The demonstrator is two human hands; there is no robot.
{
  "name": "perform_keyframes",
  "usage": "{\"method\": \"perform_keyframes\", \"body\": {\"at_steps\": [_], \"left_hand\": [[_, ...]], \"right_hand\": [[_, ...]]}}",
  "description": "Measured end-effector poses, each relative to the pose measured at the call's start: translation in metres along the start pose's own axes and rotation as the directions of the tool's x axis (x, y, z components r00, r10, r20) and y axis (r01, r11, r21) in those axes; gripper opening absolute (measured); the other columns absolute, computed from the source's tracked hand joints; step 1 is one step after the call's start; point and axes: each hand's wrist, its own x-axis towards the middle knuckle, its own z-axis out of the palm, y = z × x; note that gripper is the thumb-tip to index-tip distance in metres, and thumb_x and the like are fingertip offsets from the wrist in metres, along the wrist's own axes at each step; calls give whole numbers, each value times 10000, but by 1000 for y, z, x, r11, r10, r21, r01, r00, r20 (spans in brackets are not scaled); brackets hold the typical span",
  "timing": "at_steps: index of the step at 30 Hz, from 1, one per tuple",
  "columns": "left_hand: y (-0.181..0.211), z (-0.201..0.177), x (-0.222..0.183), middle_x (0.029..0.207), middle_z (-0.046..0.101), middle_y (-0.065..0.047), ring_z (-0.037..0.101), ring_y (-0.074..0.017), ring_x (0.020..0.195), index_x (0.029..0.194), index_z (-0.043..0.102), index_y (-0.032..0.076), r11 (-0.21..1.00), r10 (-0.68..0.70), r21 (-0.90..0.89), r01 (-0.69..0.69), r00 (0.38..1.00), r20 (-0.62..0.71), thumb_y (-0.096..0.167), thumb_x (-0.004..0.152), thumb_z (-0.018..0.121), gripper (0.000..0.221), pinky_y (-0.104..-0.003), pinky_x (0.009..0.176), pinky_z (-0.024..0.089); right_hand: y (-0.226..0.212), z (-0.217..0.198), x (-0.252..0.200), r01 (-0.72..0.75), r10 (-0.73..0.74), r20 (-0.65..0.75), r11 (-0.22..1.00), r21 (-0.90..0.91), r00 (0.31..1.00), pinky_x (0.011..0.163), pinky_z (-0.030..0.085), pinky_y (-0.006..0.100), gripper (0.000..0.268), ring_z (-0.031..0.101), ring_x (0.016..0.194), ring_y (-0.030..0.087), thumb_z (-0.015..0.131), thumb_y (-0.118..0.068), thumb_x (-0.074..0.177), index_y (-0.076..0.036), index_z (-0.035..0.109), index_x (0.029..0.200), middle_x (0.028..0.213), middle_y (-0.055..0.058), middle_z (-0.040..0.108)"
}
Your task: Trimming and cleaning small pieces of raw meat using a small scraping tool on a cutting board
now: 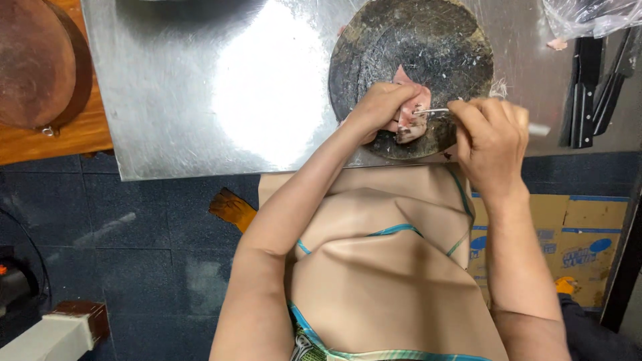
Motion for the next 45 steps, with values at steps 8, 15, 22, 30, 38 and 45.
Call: {"method": "perform_keyframes", "body": {"at_steps": [8, 15, 22, 30, 38, 45], "left_hand": [[27, -4, -18, 592, 652, 12, 525, -106, 540, 675, 760, 142, 912, 212, 320, -258, 962, 170, 316, 841, 434, 405, -283, 557, 431], [36, 4, 7, 842, 799, -66, 695, -210, 804, 796, 804, 187, 726, 134, 654, -212, 977, 168, 412, 797, 409, 455, -364, 739, 484], [56, 8, 6, 725, 764, 6, 654, -135, 673, 632, 724, 185, 790, 154, 564, -241, 968, 198, 260, 868, 449, 370, -316, 718, 513], [50, 11, 18, 707, 746, 58, 629, -140, 658, 608, 683, 249, 715, 215, 626, -311, 950, 227, 287, 836, 387, 375, -326, 687, 488], [76, 10, 5, 739, 759, -98, 708, -269, 792, 690, 770, 120, 769, 243, 565, -298, 954, 172, 392, 811, 464, 427, -401, 746, 533], [80, 22, -7, 867, 773, -248, 742, -400, 976, 806, 810, -6, 805, 248, 520, -286, 958, 144, 454, 771, 521, 544, -500, 843, 550]], "right_hand": [[-11, 0, 25, 154, -165, -118, 983, -97, 979, 847, 301, 415, 214, 562, 876, 278, 610, -19, 1076, -125, 765, 1180, 1046, 72, 668], [2, 4, 21, 126, -135, -103, 987, -96, 985, 876, 264, 398, 171, 568, 894, 242, 644, -37, 1071, -146, 768, 1112, 995, 45, 664], [9, 7, 24, 82, -83, -84, 997, -11, 993, 853, 276, 421, 208, 551, 871, 273, 670, 7, 1023, -123, 767, 1152, 1000, 50, 651], [15, 12, 19, 58, -55, -101, 998, 29, 993, 861, 265, 416, 236, 549, 835, 242, 642, 22, 985, -137, 771, 1102, 979, 25, 648], [20, 22, 17, 64, -53, -188, 997, 52, 981, 881, 300, 402, 186, 596, 879, 255, 663, -16, 1015, -145, 778, 1084, 972, 50, 646], [27, 27, 21, 66, -37, -247, 992, 109, 968, 873, 327, 424, 188, 614, 884, 282, 664, -6, 980, -121, 759, 1094, 957, 80, 623]]}}
